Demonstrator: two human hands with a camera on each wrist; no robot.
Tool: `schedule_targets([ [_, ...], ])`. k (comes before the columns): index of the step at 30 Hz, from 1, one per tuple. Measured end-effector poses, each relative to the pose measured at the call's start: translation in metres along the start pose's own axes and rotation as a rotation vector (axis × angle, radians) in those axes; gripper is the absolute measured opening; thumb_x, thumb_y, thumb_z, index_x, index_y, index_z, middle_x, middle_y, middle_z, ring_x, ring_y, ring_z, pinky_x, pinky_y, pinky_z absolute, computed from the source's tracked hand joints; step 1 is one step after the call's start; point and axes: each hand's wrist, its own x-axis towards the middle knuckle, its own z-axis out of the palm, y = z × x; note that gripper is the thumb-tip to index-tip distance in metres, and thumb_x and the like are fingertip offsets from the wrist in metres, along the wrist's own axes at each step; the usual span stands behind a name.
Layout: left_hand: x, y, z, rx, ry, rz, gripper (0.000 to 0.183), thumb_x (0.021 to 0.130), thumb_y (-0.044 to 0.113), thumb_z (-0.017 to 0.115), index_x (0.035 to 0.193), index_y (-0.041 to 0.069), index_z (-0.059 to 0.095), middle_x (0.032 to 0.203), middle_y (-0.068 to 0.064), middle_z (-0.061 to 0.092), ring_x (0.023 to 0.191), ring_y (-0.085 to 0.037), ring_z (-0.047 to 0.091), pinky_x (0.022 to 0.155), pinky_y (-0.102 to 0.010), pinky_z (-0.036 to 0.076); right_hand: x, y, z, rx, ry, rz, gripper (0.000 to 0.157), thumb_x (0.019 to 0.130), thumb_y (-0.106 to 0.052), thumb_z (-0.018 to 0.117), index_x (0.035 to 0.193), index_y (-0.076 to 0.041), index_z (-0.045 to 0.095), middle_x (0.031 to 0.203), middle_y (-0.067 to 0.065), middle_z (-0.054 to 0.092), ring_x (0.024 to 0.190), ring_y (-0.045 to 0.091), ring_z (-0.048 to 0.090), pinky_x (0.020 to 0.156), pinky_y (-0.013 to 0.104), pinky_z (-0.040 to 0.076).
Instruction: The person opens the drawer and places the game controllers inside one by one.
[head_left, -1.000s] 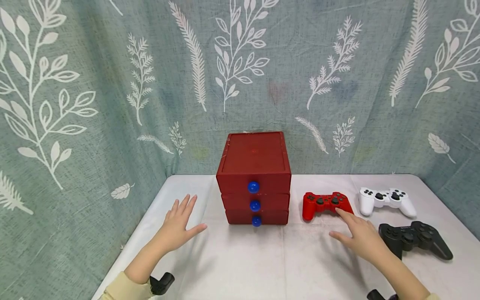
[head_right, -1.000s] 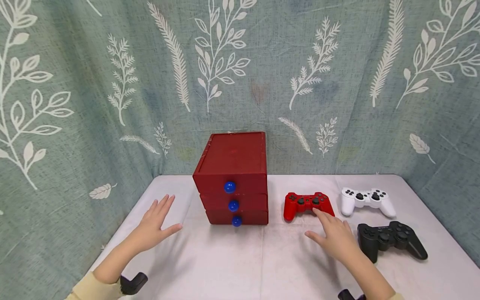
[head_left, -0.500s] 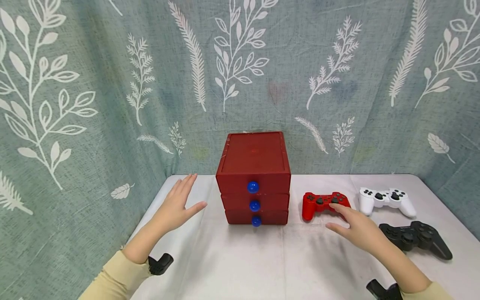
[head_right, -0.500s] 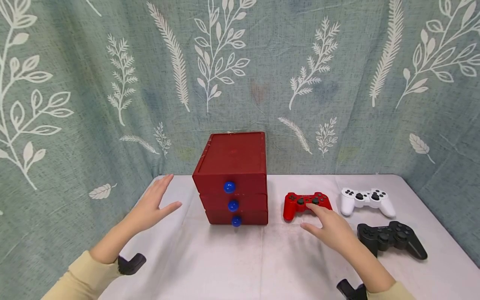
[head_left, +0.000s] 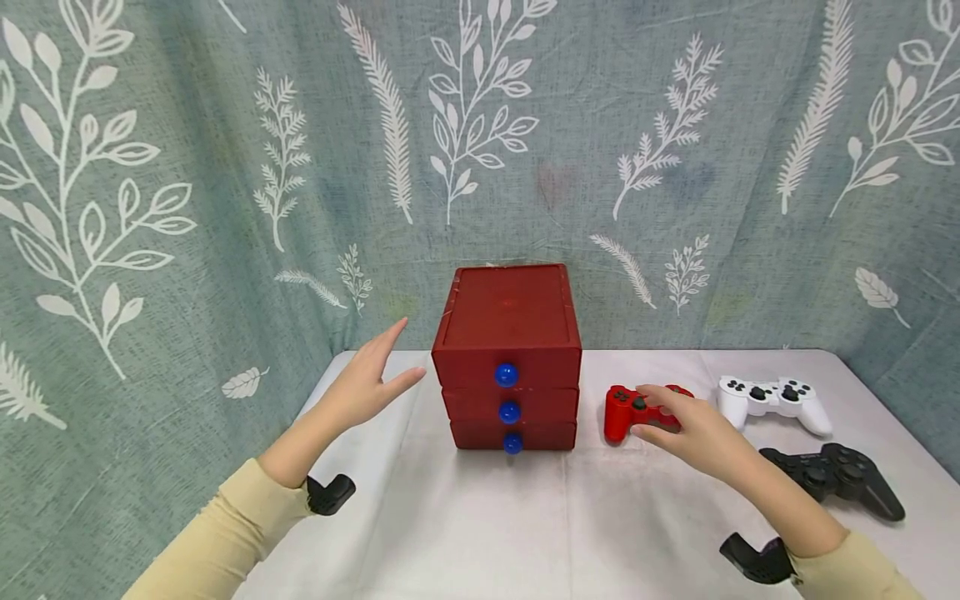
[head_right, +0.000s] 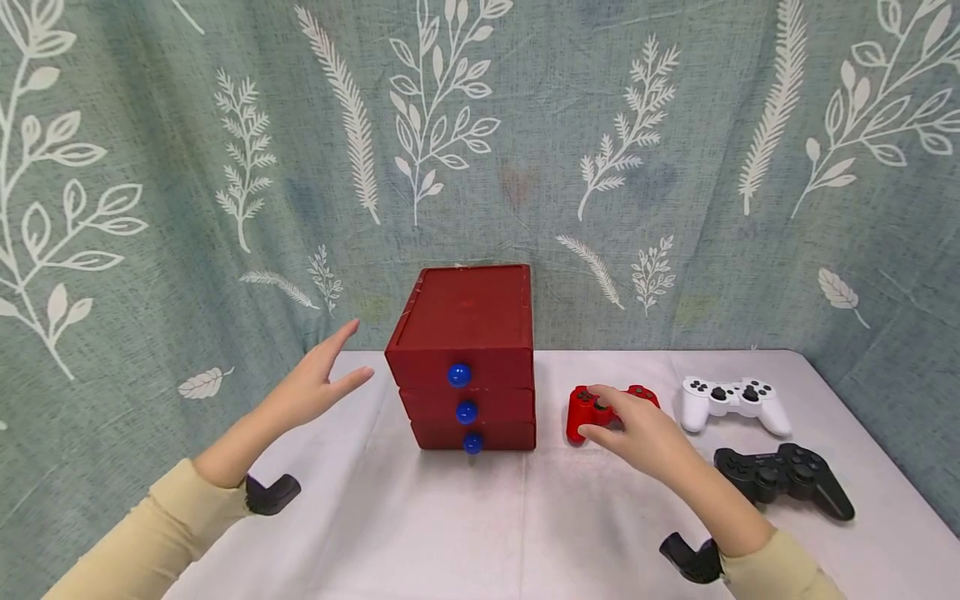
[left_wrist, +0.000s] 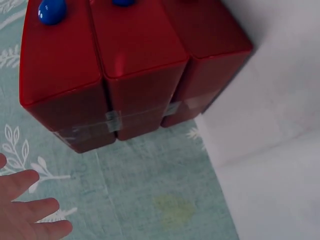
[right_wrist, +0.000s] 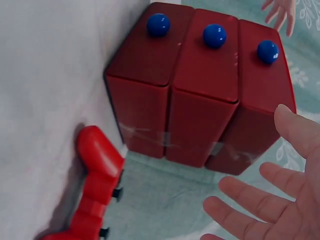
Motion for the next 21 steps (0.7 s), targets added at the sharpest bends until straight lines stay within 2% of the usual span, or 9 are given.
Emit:
schedule_targets([
  [6, 0.012, 0.003, -0.004, -0.054, -0.041, -0.038, 0.08, 0.089, 0.053, 0.048, 0.149, 0.015, 0.01, 0.148, -0.013, 0.027, 0.133, -0.036, 0.027, 0.098, -0.057, 0.03, 0.01, -0.011, -0.003, 0.016, -0.034, -0.024, 0.055, 0.082, -0.03, 0.068, 0.128, -0.003, 0.05, 0.109, 0.014, 0.063, 0.1, 0.03, 0.059, 0.078, 0.043, 0.049],
  [15, 0.027, 0.012, -0.01, -0.129, -0.062, -0.031, 0.08, 0.089, 0.052, 0.048, 0.149, 0.016, 0.008, 0.148, -0.013, 0.027, 0.133, -0.032, 0.029, 0.096, -0.052, 0.036, 0.023, -0.028, -0.007, 0.024, -0.026, -0.064, 0.051, 0.083, -0.031, 0.067, 0.126, -0.007, 0.052, 0.106, 0.007, 0.064, 0.094, 0.023, 0.061, 0.076, 0.038, 0.048],
  [21, 0.035, 0.018, -0.012, -0.112, -0.078, -0.038, 0.082, 0.088, 0.056, 0.047, 0.149, 0.017, 0.007, 0.148, -0.011, 0.027, 0.134, -0.032, 0.028, 0.101, -0.053, 0.029, 0.029, -0.041, -0.007, 0.046, -0.032, -0.074, 0.049, 0.083, -0.028, 0.067, 0.125, -0.008, 0.053, 0.107, 0.008, 0.064, 0.094, 0.023, 0.06, 0.075, 0.039, 0.048],
])
